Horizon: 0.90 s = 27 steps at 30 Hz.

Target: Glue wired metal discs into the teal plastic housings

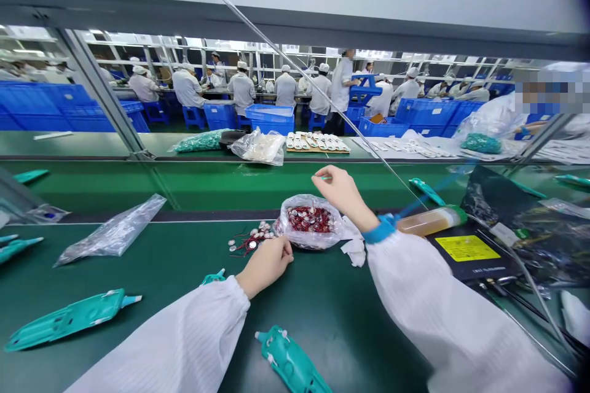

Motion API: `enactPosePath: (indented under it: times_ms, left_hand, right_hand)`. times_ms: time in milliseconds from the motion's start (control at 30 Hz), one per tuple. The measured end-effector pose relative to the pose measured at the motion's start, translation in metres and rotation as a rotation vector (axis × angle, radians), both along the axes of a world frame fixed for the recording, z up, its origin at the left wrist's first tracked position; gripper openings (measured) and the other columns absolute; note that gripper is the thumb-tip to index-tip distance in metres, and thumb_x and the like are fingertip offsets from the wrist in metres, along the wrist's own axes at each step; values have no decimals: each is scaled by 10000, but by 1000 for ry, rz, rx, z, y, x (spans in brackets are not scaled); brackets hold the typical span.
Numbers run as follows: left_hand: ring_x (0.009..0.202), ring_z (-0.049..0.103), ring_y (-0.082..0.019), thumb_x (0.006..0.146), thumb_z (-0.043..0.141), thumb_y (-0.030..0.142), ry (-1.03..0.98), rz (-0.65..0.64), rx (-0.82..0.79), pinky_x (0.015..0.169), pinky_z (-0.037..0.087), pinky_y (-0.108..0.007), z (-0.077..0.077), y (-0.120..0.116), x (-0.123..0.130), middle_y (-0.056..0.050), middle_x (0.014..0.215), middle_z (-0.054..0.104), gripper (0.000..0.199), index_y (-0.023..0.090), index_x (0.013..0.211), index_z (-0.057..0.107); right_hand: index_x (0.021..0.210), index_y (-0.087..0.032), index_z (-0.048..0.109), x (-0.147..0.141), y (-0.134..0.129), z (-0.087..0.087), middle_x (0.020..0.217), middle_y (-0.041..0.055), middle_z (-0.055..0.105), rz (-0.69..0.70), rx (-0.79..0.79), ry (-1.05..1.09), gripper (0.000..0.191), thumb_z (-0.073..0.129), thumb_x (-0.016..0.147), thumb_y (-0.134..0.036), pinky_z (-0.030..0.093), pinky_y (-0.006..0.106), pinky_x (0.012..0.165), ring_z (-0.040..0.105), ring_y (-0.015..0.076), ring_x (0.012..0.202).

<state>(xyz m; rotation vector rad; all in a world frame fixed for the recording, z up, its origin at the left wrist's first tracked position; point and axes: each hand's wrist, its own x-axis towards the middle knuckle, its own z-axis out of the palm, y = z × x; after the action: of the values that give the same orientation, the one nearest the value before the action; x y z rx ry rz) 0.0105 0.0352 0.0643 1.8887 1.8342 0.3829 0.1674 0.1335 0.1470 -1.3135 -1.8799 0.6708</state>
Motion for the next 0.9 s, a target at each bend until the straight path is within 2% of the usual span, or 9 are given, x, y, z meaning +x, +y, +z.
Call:
enactPosePath:
  times_ms: [67, 133, 233, 300, 400, 567, 667, 800, 900]
  left_hand:
    - [694, 606, -132, 878, 529, 142, -82, 5, 58, 703, 491, -282, 17, -14, 2, 12, 783, 648, 141, 159, 988, 616]
    - [705, 600, -133, 878, 485, 179, -168, -7, 102, 697, 471, -255, 37, -32, 7, 17, 793, 656, 186, 190, 996, 628]
    - [697, 589, -134, 815, 526, 271, -384, 9, 143, 607, 438, -217, 57, -58, 13, 24, 777, 664, 150, 206, 857, 654]
    - [610, 549, -124, 763, 561, 295, -491, 48, 161, 527, 389, -209, 59, -72, 15, 35, 694, 646, 125, 214, 762, 655]
    - [575, 519, -118, 751, 595, 308, -452, 60, 163, 514, 368, -212, 50, -86, 14, 38, 670, 638, 116, 237, 708, 676]
    - [710, 592, -133, 805, 582, 230, -339, -47, 145, 639, 449, -210, 30, -101, 8, 22, 763, 658, 130, 263, 738, 688]
    - [929, 608, -167, 825, 588, 220, -313, -139, 79, 782, 490, -225, 28, -112, -1, 1, 976, 678, 123, 282, 899, 665]
    - [1231, 472, -210, 692, 612, 42, -216, -187, -107, 1015, 425, -308, 25, -125, -21, 39, 1297, 568, 596, 388, 1176, 570]
    - [1310, 397, -206, 619, 546, -67, -205, -237, -180, 1088, 359, -334, 13, -131, -30, 84, 1390, 497, 827, 452, 1261, 503]
  right_hand:
    - [810, -178, 593, 7, -35, -2, 835, 21, 659, 143, -25, 30, 63, 575, 839, -231, 476, 310, 813, 619, 164, 827]
    - [830, -180, 577, 15, -70, -11, 867, 26, 667, 254, -87, 63, 61, 585, 819, -240, 489, 291, 770, 630, 159, 833]
    - [1021, -175, 527, 24, -112, -32, 1034, 87, 668, 571, -524, 415, 309, 634, 789, -349, 504, 301, 772, 641, 184, 961]
    - [1051, -158, 527, 27, -128, -44, 934, 86, 699, 654, -774, 584, 380, 657, 779, -389, 513, 317, 775, 676, 182, 883]
    - [957, -139, 553, 29, -140, -55, 661, 34, 690, 586, -892, 694, 384, 671, 766, -450, 526, 311, 693, 677, 155, 616]
    - [765, -148, 559, 32, -146, -70, 586, 20, 656, 557, -926, 545, 349, 696, 707, -463, 504, 263, 605, 633, 131, 532]
    - [738, -152, 553, 38, -154, -85, 565, 2, 608, 493, -859, 443, 254, 644, 736, -389, 465, 230, 545, 590, 116, 512]
    - [692, -160, 566, 48, -170, -108, 611, 18, 599, 464, -576, 202, 120, 560, 758, -260, 440, 209, 543, 572, 121, 562]
    - [719, -176, 593, 52, -180, -131, 668, 20, 639, 536, -315, 58, 81, 528, 766, -177, 429, 184, 541, 590, 119, 590]
